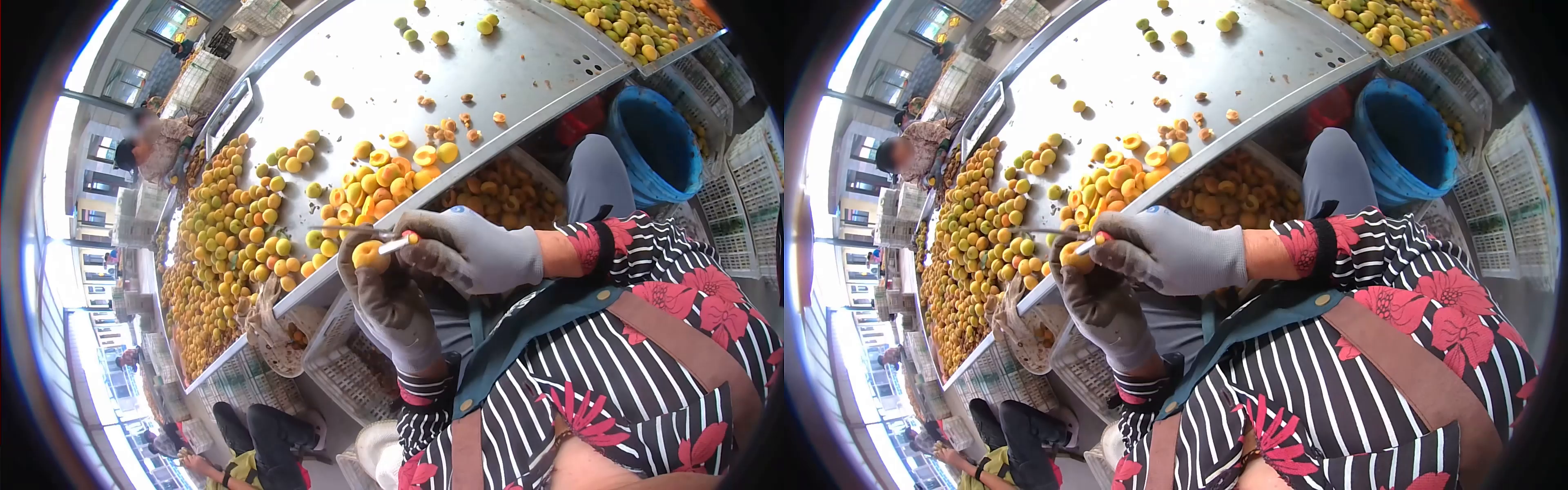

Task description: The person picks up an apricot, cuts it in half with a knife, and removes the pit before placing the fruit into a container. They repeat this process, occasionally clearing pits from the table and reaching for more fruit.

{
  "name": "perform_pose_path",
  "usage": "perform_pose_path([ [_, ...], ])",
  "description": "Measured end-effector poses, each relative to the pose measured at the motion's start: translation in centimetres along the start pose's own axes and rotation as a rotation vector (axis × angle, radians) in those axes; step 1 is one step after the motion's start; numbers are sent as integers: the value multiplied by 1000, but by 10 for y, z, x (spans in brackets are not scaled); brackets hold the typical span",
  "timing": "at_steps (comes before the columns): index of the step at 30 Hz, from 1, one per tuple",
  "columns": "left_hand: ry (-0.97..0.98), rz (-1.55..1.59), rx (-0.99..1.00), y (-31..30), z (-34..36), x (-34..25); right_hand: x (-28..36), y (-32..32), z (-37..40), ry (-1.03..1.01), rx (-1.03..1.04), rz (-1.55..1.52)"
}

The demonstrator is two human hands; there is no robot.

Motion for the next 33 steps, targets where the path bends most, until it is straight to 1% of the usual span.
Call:
perform_pose_path([
  [1, 27, 127, 32, -1, -1, 0, 0, 0, 0, -6, -38, -17],
  [3, 6, 118, -2, -2, 1, 2, -1, -3, 0, -15, -61, -2],
  [5, 61, 125, 71, -1, 2, 4, 3, -6, 0, 19, -31, 124],
  [6, 58, 125, 72, -1, 3, 5, 3, -6, 1, 11, -25, 151],
  [8, 57, 81, 33, -1, 6, 7, -4, -4, 2, 14, -9, 170],
  [12, 34, 52, 41, -10, 12, 10, 0, -2, 2, 54, 7, 230],
  [14, -9, -168, -35, -15, 15, 13, -7, 1, 4, 40, -8, 274],
  [15, -10, -167, -36, -15, 14, 13, -9, 1, 4, 26, -24, 321],
  [17, 53, -317, -7, -14, 12, 9, -9, 4, 5, 34, -33, 290],
  [19, 56, -321, -4, -11, 9, 5, -8, 5, 5, 37, -41, 259],
  [21, 57, -327, 1, -12, 7, 4, -5, 5, 4, 59, -26, 165],
  [22, 67, -400, 7, -13, 7, 4, -6, 6, 4, 61, -25, 165],
  [23, 77, -472, 12, -13, 7, 4, -6, 7, 5, 53, -42, 246],
  [24, 77, -470, 10, -12, 7, 4, -7, 7, 6, 46, -58, 328],
  [25, 77, -522, 15, -10, 7, 3, -9, 7, 6, 48, -54, 328],
  [27, 78, -575, 18, -9, 8, 1, -12, 6, 5, -2, -68, 517],
  [29, -17, -584, -4, -8, 9, 2, -16, 7, 2, -14, -56, 542],
  [30, -18, -580, -2, -6, 9, 0, -17, 7, 3, -23, -47, 567],
  [31, -112, -323, -12, -6, 10, -2, -16, 7, 3, -21, -47, 567],
  [32, -203, -68, -26, -6, 12, -3, -15, 8, 3, 32, -1, 504],
  [33, -205, -70, -33, -6, 12, -3, -15, 9, 3, 85, 49, 439],
])
Point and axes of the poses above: each hand's wrist, its own z-axis away from the middle knuckle, its own y-axis out of the palm, x = y × z, the point moved 1 cm from there along -z, towards the middle knuckle, and after that the axes turned 12 degrees about x, right-handed, at the moved point
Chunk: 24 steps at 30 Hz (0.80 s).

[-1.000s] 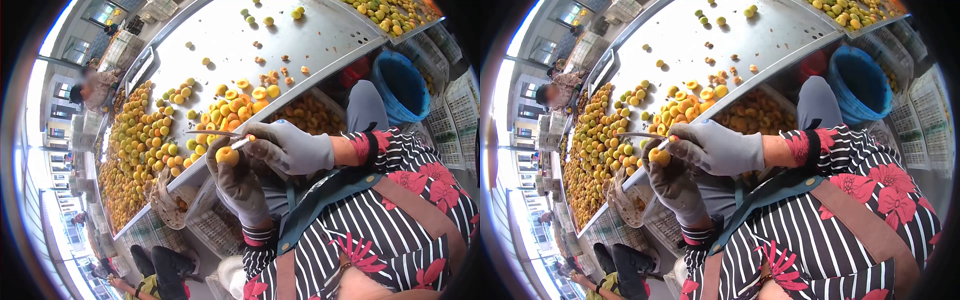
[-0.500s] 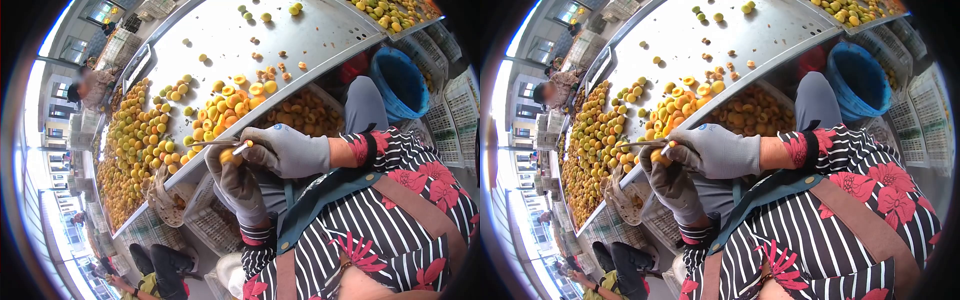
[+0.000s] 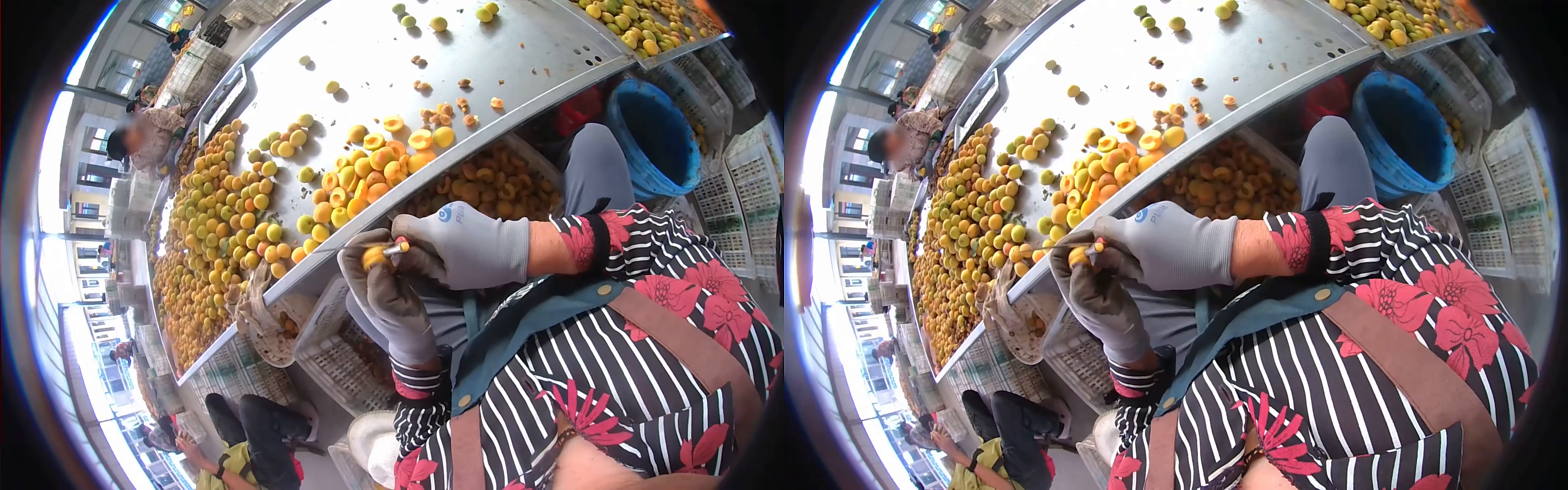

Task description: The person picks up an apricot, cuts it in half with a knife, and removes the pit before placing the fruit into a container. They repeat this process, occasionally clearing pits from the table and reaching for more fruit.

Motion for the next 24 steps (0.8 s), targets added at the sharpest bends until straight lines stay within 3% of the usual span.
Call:
perform_pose_path([
  [2, 283, -677, -134, 0, -1, 0, -2, 5, -5, 18, 35, -160],
  [6, 346, -955, -126, -17, 2, 14, -7, 13, -10, -8, 141, -589],
  [8, 213, -463, -142, -23, 4, 19, -5, 7, -9, 87, 250, -696],
  [9, 212, -463, -143, -24, 5, 22, -4, 5, -8, 182, 353, -798],
  [11, 320, -82, -99, -25, 5, 26, -6, 5, -7, 255, 422, -882],
  [13, 359, -238, -48, -24, 4, 24, -10, 12, -6, 328, 492, -968],
  [15, 396, -394, 4, -21, 5, 21, -9, 21, -5, 33, 381, -782],
  [17, 199, 412, -70, -20, 5, 21, -2, 21, -3, 57, 280, -725],
  [19, 177, 322, -136, -9, 7, 12, -2, 24, -3, 0, 107, -542],
  [20, 142, 241, -195, -4, 8, 7, -4, 25, -1, -3, 110, -547],
  [22, 128, 393, -183, -2, 7, 4, -1, 19, 2, 94, 149, -272],
  [24, 97, 250, -231, 1, 7, 6, 3, 19, 3, 109, 141, -214],
])
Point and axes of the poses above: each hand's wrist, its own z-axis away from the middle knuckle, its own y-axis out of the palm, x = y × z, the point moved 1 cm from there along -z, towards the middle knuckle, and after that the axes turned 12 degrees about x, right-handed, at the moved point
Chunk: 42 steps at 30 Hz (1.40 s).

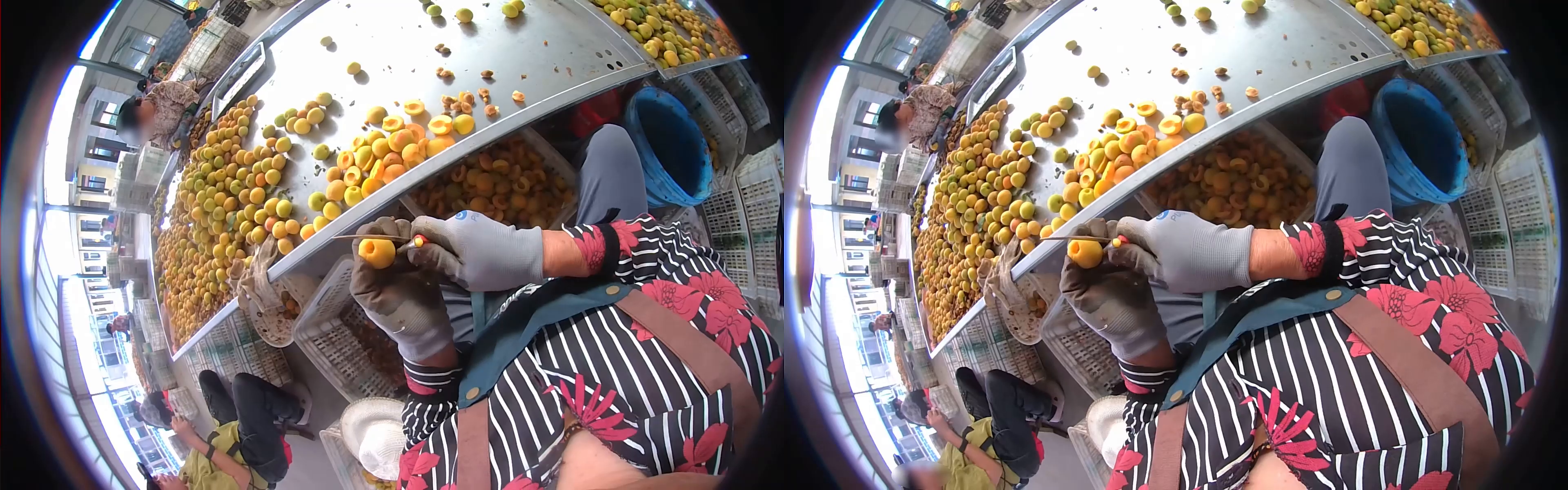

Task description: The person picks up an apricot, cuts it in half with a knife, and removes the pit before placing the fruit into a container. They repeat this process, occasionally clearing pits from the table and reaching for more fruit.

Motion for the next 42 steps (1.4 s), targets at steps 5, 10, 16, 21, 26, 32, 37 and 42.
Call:
perform_pose_path([
  [5, 10, 131, 64, -4, -3, 3, 0, 2, 1, -6, -42, 113],
  [10, -33, 158, 33, 5, -2, -1, -3, 2, 1, -15, -78, 207],
  [16, -46, -68, -43, 14, -2, -4, -3, -2, 0, -77, -98, 320],
  [21, -18, 106, 72, -8, -4, 12, -5, 1, 2, -13, -64, 354],
  [26, -54, 169, 211, -7, -3, 1, -5, 2, 2, 0, -51, 362],
  [32, 32, -97, 173, -6, -7, -7, 0, -4, 3, 60, 46, 166],
  [37, 106, 210, 166, 5, 0, 14, -7, 0, 4, 56, -7, 152],
  [42, 82, 143, 141, 10, -7, 6, -16, -1, 7, -14, -66, 279],
])
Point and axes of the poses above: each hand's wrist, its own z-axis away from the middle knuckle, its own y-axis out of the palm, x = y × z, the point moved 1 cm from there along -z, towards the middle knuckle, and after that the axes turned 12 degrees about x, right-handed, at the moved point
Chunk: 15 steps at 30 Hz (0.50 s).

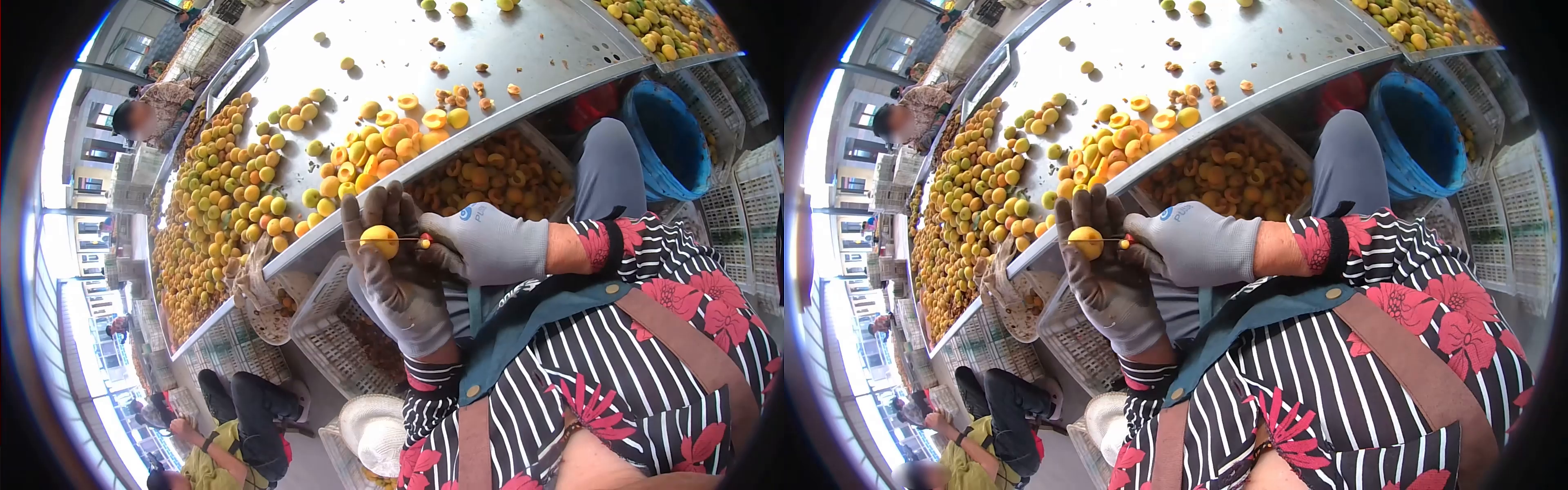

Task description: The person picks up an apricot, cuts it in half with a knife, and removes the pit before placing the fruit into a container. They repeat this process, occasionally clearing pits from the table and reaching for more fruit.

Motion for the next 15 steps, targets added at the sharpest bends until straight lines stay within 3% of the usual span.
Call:
perform_pose_path([
  [5, -53, -83, 99, -4, -3, -12, 0, -9, 1, -6, 84, 40],
  [8, 3, -159, 54, -7, -7, -18, 2, -11, 0, 46, 132, 10],
  [9, 16, 69, 74, -8, -6, -19, 6, -11, 0, 56, 139, -80],
  [15, 59, -37, 104, -15, -1, -2, 5, -7, 3, 31, 130, -252],
])
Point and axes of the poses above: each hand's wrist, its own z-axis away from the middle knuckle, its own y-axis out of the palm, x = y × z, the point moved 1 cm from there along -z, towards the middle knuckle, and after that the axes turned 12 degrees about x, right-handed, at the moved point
